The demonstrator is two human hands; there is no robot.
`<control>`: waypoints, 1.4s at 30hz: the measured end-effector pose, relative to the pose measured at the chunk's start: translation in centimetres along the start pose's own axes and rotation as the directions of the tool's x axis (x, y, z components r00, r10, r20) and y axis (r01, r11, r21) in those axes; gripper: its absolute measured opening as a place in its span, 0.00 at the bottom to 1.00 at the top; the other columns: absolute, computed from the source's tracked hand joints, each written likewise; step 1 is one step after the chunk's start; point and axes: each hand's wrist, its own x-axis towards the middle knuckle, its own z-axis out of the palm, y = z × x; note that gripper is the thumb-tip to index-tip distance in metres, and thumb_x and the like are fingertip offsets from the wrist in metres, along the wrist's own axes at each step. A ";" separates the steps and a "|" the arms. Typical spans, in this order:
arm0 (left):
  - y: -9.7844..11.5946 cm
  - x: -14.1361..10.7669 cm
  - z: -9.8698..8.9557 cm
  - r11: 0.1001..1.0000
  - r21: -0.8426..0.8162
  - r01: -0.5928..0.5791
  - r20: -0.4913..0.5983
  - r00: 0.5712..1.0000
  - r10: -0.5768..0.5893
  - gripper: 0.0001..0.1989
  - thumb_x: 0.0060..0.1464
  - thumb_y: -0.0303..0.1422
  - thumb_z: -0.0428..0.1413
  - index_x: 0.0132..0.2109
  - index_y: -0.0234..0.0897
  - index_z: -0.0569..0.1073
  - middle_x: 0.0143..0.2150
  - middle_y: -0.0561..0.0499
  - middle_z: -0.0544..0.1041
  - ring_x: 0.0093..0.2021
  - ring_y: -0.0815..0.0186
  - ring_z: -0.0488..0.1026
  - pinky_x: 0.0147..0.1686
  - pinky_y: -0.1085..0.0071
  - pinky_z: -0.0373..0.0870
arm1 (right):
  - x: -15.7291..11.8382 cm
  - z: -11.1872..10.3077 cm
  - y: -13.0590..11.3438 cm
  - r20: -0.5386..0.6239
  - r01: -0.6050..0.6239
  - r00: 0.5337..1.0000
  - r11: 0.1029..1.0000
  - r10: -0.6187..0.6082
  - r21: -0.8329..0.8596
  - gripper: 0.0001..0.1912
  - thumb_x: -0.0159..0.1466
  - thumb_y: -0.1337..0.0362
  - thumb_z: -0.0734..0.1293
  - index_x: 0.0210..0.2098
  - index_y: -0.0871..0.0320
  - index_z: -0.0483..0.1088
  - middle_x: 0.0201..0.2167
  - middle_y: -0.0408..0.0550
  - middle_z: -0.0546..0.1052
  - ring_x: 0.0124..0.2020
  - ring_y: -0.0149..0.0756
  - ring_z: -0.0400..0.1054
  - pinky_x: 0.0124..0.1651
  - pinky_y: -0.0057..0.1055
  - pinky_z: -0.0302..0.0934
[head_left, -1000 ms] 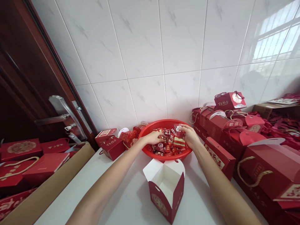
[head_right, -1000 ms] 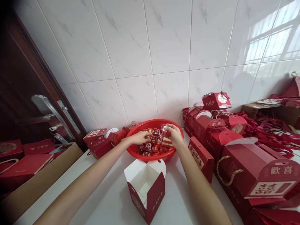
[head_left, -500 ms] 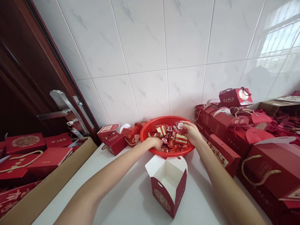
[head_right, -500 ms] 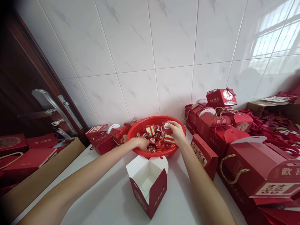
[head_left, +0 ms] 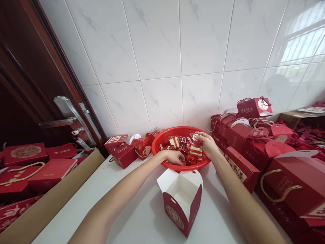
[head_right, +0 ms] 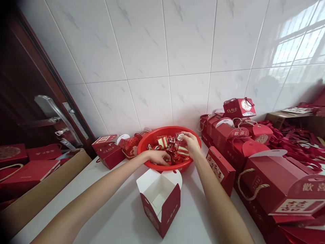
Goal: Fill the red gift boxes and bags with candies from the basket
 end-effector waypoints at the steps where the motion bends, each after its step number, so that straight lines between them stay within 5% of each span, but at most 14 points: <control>1: -0.2 0.0 0.0 0.998 -0.059 -0.021 -0.010 1.000 0.020 0.08 0.47 0.33 0.58 0.36 0.37 0.76 0.32 0.53 0.76 0.28 0.68 0.69 0.27 0.74 0.65 | 0.0 0.0 0.0 -0.001 0.002 1.000 1.000 -0.002 -0.003 0.18 0.40 0.66 0.71 0.33 0.57 0.73 0.27 0.42 0.75 0.24 0.29 0.64 0.28 0.28 0.61; 6: -1.2 0.2 0.1 0.943 -0.297 -0.149 -0.174 0.980 0.100 0.12 0.51 0.36 0.60 0.41 0.35 0.76 0.39 0.50 0.79 0.34 0.67 0.74 0.32 0.74 0.68 | 0.1 0.0 -0.1 -0.003 0.008 1.000 1.000 -0.008 -0.013 0.18 0.40 0.67 0.71 0.32 0.57 0.72 0.28 0.41 0.74 0.25 0.28 0.65 0.28 0.27 0.61; 10: -1.4 0.4 -0.1 0.880 -0.406 -0.247 -0.396 0.915 0.074 0.17 0.54 0.38 0.60 0.49 0.32 0.76 0.48 0.45 0.79 0.43 0.63 0.75 0.41 0.71 0.71 | 0.0 0.1 -0.2 -0.018 -0.021 1.000 1.000 0.021 0.018 0.18 0.40 0.68 0.71 0.33 0.57 0.71 0.26 0.40 0.74 0.24 0.28 0.65 0.28 0.27 0.63; 16: -1.1 0.6 -0.2 0.861 -0.448 -0.239 -0.450 0.893 0.014 0.20 0.57 0.29 0.54 0.57 0.35 0.73 0.48 0.48 0.78 0.43 0.65 0.74 0.46 0.69 0.70 | -0.1 0.1 -0.3 -0.008 -0.020 1.000 1.000 0.020 0.018 0.16 0.41 0.68 0.71 0.32 0.57 0.72 0.24 0.39 0.73 0.23 0.27 0.64 0.26 0.26 0.62; 20: -1.0 0.0 -0.2 0.890 -0.378 -0.254 -0.475 0.879 0.049 0.21 0.53 0.31 0.58 0.55 0.36 0.74 0.49 0.48 0.78 0.48 0.62 0.74 0.50 0.68 0.68 | 0.0 0.1 -0.2 -0.008 -0.023 1.000 1.000 0.023 0.008 0.16 0.42 0.69 0.71 0.32 0.57 0.72 0.26 0.41 0.74 0.23 0.27 0.65 0.27 0.27 0.63; 22: -1.0 -0.5 -0.3 0.917 -0.321 -0.234 -0.449 0.891 0.070 0.20 0.52 0.37 0.60 0.51 0.35 0.77 0.48 0.47 0.79 0.48 0.60 0.74 0.49 0.68 0.69 | 0.1 0.0 -0.1 -0.010 -0.021 1.000 1.000 0.021 0.002 0.16 0.42 0.68 0.71 0.32 0.57 0.72 0.26 0.41 0.75 0.23 0.28 0.65 0.27 0.27 0.64; 25: -1.0 -1.1 -0.4 0.978 -0.181 -0.106 -0.249 0.967 0.058 0.20 0.53 0.46 0.58 0.44 0.34 0.80 0.39 0.47 0.81 0.43 0.59 0.76 0.44 0.69 0.70 | 0.3 -0.1 0.1 -0.007 -0.012 1.000 1.000 0.012 0.000 0.17 0.41 0.68 0.72 0.33 0.57 0.72 0.27 0.41 0.75 0.25 0.28 0.66 0.27 0.26 0.64; 28: -0.3 -1.2 -0.2 0.996 0.091 0.027 -0.086 0.996 -0.019 0.17 0.51 0.44 0.59 0.43 0.38 0.80 0.42 0.48 0.81 0.42 0.58 0.77 0.41 0.69 0.69 | 0.3 -0.2 0.2 -0.003 -0.017 1.000 1.000 0.017 -0.012 0.18 0.41 0.67 0.72 0.33 0.57 0.73 0.26 0.41 0.75 0.25 0.29 0.66 0.27 0.27 0.64; 32: 1.0 -0.3 0.4 0.947 0.311 0.085 -0.061 0.996 -0.069 0.21 0.49 0.38 0.59 0.50 0.38 0.77 0.47 0.44 0.81 0.42 0.54 0.77 0.40 0.66 0.70 | 0.3 -0.2 0.2 0.004 -0.012 1.000 1.000 0.012 -0.026 0.17 0.41 0.67 0.71 0.33 0.56 0.72 0.25 0.41 0.74 0.24 0.30 0.66 0.27 0.28 0.65; 36: 1.6 0.7 1.0 0.934 0.356 0.037 -0.056 0.998 -0.018 0.24 0.48 0.33 0.58 0.54 0.36 0.75 0.47 0.41 0.81 0.43 0.52 0.77 0.41 0.65 0.70 | 0.3 -0.1 0.2 0.015 -0.014 1.000 1.000 0.014 -0.027 0.16 0.41 0.68 0.71 0.32 0.56 0.72 0.25 0.40 0.74 0.24 0.29 0.66 0.26 0.29 0.65; 42: 0.8 0.9 1.1 0.979 0.193 -0.070 -0.058 0.995 0.082 0.17 0.43 0.28 0.58 0.42 0.39 0.81 0.41 0.48 0.82 0.38 0.57 0.76 0.37 0.69 0.68 | 0.1 0.0 0.1 0.008 -0.022 1.000 1.000 0.022 -0.018 0.17 0.41 0.69 0.71 0.32 0.56 0.72 0.24 0.40 0.73 0.23 0.29 0.66 0.25 0.28 0.64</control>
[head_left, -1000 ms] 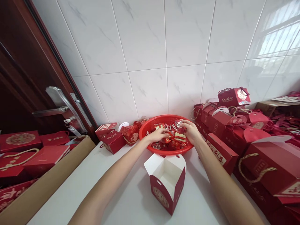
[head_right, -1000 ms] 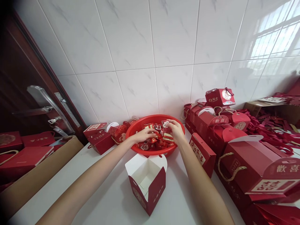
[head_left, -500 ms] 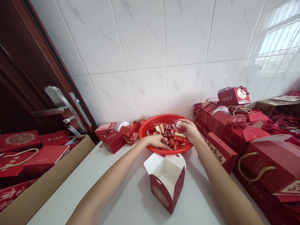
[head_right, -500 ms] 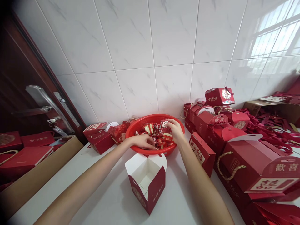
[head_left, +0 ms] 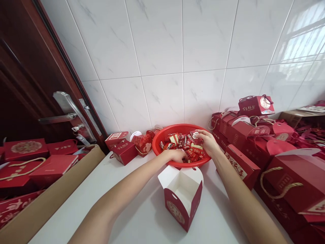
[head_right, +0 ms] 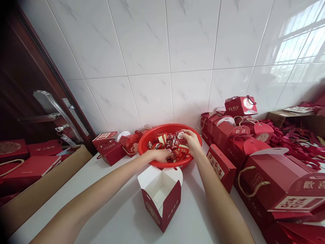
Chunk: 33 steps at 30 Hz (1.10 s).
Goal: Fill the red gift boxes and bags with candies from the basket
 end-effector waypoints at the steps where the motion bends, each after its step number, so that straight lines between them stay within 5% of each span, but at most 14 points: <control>1: -0.2 -0.1 0.0 1.000 -0.028 -0.005 -0.022 1.000 0.004 0.16 0.43 0.28 0.58 0.41 0.39 0.81 0.40 0.49 0.82 0.38 0.58 0.76 0.37 0.70 0.68 | 0.0 0.0 0.0 -0.003 0.004 1.000 1.000 -0.004 0.000 0.16 0.40 0.69 0.71 0.31 0.57 0.72 0.24 0.40 0.73 0.22 0.29 0.65 0.25 0.28 0.63; 6: -0.9 -1.0 -0.5 0.956 -0.292 -0.035 -0.139 0.990 -0.006 0.11 0.50 0.32 0.53 0.37 0.37 0.79 0.33 0.51 0.79 0.35 0.62 0.74 0.36 0.71 0.66 | 0.0 0.1 0.0 -0.004 0.024 1.000 1.000 -0.024 -0.013 0.18 0.40 0.67 0.71 0.32 0.56 0.72 0.25 0.40 0.74 0.23 0.29 0.65 0.26 0.28 0.63; 11: -1.4 -1.1 -1.0 0.873 -0.486 -0.049 -0.315 0.941 -0.123 0.10 0.51 0.37 0.55 0.34 0.35 0.77 0.40 0.49 0.79 0.43 0.59 0.73 0.43 0.70 0.66 | -0.1 0.0 0.1 0.006 0.021 1.000 1.000 -0.021 -0.012 0.18 0.40 0.66 0.71 0.33 0.56 0.72 0.27 0.41 0.74 0.25 0.29 0.65 0.26 0.28 0.64; 18: -1.8 -0.2 -1.2 0.876 -0.480 -0.057 -0.398 0.903 -0.159 0.14 0.55 0.40 0.53 0.37 0.35 0.77 0.39 0.48 0.79 0.43 0.58 0.72 0.43 0.67 0.67 | 0.0 -0.2 0.1 0.018 -0.003 1.000 1.000 0.003 -0.010 0.18 0.41 0.67 0.71 0.33 0.55 0.72 0.24 0.39 0.73 0.25 0.29 0.65 0.27 0.28 0.65; 20: -1.8 -1.0 -1.5 0.916 -0.396 -0.063 -0.458 0.878 -0.137 0.16 0.58 0.41 0.50 0.39 0.35 0.77 0.41 0.48 0.80 0.43 0.59 0.73 0.44 0.68 0.68 | 0.0 -0.1 0.1 0.018 0.007 1.000 1.000 -0.007 -0.011 0.17 0.41 0.67 0.71 0.33 0.55 0.73 0.24 0.39 0.73 0.26 0.30 0.66 0.27 0.28 0.65; 22: -1.8 -2.2 -2.0 0.972 -0.230 0.052 -0.485 0.860 -0.160 0.15 0.59 0.40 0.49 0.39 0.36 0.77 0.41 0.46 0.80 0.42 0.58 0.75 0.43 0.67 0.68 | 0.0 -0.1 0.0 0.014 0.019 1.000 1.000 -0.019 -0.012 0.16 0.41 0.67 0.71 0.32 0.56 0.73 0.25 0.40 0.74 0.26 0.30 0.66 0.28 0.29 0.65; 26: -1.7 -4.0 -2.6 0.907 0.111 0.405 -0.234 0.898 -0.373 0.16 0.50 0.44 0.58 0.39 0.37 0.79 0.43 0.39 0.81 0.41 0.50 0.77 0.42 0.61 0.71 | 0.0 0.1 -0.1 0.007 0.029 1.000 1.000 -0.029 -0.012 0.16 0.40 0.67 0.71 0.30 0.57 0.73 0.26 0.41 0.74 0.26 0.29 0.65 0.29 0.28 0.65; 29: -1.6 -3.2 -2.1 0.912 0.157 0.379 -0.055 0.925 -0.375 0.21 0.42 0.43 0.62 0.44 0.40 0.80 0.48 0.40 0.80 0.46 0.47 0.76 0.45 0.60 0.72 | -0.1 0.1 -0.1 0.007 0.021 1.000 1.000 -0.021 -0.017 0.17 0.39 0.67 0.72 0.31 0.57 0.73 0.26 0.40 0.73 0.26 0.29 0.65 0.27 0.28 0.65; 33: -1.5 -0.4 -0.7 0.928 0.116 0.354 -0.045 0.935 -0.351 0.19 0.33 0.32 0.64 0.39 0.41 0.81 0.40 0.42 0.82 0.41 0.49 0.77 0.43 0.60 0.73 | -0.1 0.0 0.0 0.013 0.026 1.000 0.999 -0.025 -0.020 0.18 0.39 0.67 0.71 0.33 0.57 0.73 0.26 0.40 0.73 0.26 0.29 0.65 0.25 0.28 0.65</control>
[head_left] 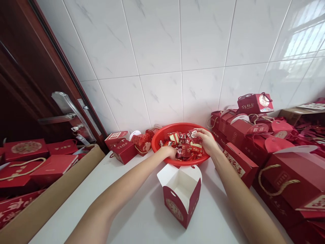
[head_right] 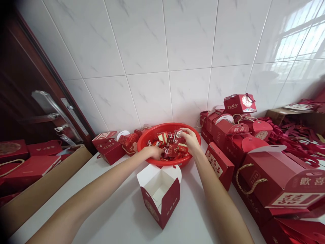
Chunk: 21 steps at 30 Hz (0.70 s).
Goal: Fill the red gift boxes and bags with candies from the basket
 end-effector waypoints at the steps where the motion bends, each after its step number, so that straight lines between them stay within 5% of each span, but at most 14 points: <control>1: 0.2 0.5 0.3 1.000 -0.007 0.002 -0.001 1.000 -0.002 0.16 0.31 0.30 0.64 0.35 0.40 0.80 0.36 0.42 0.82 0.39 0.50 0.77 0.42 0.60 0.73 | 0.0 0.0 0.0 0.004 0.003 1.000 1.000 -0.003 0.000 0.18 0.40 0.67 0.71 0.33 0.56 0.73 0.26 0.40 0.73 0.26 0.29 0.65 0.25 0.28 0.66; 7: -0.5 0.8 0.5 0.996 -0.078 -0.038 -0.010 0.999 0.037 0.06 0.29 0.26 0.62 0.22 0.38 0.74 0.21 0.47 0.74 0.31 0.51 0.74 0.36 0.60 0.71 | 0.1 0.0 0.1 0.003 0.010 1.000 0.999 -0.010 -0.031 0.18 0.41 0.66 0.71 0.33 0.56 0.73 0.25 0.41 0.73 0.26 0.30 0.65 0.27 0.28 0.65; 13: -1.3 -0.4 0.1 0.939 -0.273 -0.208 -0.045 0.978 0.203 0.15 0.37 0.30 0.61 0.38 0.40 0.80 0.34 0.51 0.79 0.34 0.59 0.75 0.35 0.69 0.70 | 0.2 -0.2 0.4 0.017 0.023 1.000 0.999 -0.022 -0.047 0.18 0.42 0.66 0.72 0.34 0.56 0.73 0.29 0.42 0.75 0.28 0.30 0.66 0.28 0.28 0.66; 18: -1.6 -0.4 -0.1 0.594 -0.629 -0.502 -0.432 0.861 0.270 0.24 0.39 0.29 0.66 0.48 0.37 0.78 0.53 0.46 0.78 0.56 0.56 0.72 0.56 0.64 0.66 | 0.2 -0.1 0.4 0.031 0.035 0.999 0.999 -0.034 -0.041 0.18 0.42 0.64 0.72 0.34 0.56 0.72 0.31 0.43 0.76 0.28 0.31 0.67 0.29 0.30 0.68; 21: -1.8 -0.3 0.0 0.432 -0.731 -0.529 -0.489 0.847 0.209 0.24 0.40 0.26 0.66 0.49 0.35 0.78 0.56 0.44 0.76 0.60 0.55 0.69 0.60 0.61 0.63 | 0.1 -0.1 0.3 0.026 0.030 0.999 0.999 -0.029 -0.045 0.17 0.42 0.65 0.72 0.34 0.56 0.72 0.29 0.42 0.75 0.28 0.32 0.68 0.29 0.30 0.68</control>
